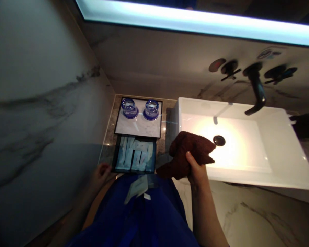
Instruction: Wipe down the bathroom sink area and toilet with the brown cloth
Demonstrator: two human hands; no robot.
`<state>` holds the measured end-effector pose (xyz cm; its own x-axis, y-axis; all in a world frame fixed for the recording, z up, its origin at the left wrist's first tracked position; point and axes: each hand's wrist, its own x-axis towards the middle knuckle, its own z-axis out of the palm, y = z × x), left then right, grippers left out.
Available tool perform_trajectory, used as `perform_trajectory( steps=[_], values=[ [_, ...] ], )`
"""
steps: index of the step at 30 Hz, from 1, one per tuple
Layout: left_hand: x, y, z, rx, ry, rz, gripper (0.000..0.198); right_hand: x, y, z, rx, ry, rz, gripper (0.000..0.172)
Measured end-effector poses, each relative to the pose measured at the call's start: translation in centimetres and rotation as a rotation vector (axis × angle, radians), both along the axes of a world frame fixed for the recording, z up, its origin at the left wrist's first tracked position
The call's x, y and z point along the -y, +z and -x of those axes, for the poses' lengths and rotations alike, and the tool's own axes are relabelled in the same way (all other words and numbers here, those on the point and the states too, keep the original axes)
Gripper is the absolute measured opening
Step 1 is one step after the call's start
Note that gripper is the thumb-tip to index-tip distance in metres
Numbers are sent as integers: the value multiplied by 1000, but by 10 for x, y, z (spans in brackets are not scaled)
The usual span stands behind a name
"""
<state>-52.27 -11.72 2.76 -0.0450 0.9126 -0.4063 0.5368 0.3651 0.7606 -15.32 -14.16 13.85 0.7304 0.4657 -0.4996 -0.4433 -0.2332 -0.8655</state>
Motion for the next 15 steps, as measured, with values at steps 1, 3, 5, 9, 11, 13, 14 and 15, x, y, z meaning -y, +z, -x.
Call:
perform_trajectory(
  steps=[1,3,5,9,11,13,14,15],
  values=[
    [8,-5,7,-5,79,-9,47,-2,-1,0,8,10,1,72],
    [20,-16,12,43,161,40,64,-7,-2,3,17,46,1,73],
    [23,-28,7,152,184,169,75,-13,-1,7,12,92,-10,72],
    [12,-40,-12,244,224,368,53,-23,3,14,-4,150,-30,66],
    [7,-39,-17,259,285,413,47,-25,2,14,14,167,-36,66],
    [5,-37,-20,292,344,457,52,-26,-1,13,40,187,-51,66],
    [5,-36,-21,313,368,475,55,-26,-3,11,50,194,-59,65],
    [6,-35,-22,334,391,489,57,-26,-4,10,53,198,-63,64]
  ],
)
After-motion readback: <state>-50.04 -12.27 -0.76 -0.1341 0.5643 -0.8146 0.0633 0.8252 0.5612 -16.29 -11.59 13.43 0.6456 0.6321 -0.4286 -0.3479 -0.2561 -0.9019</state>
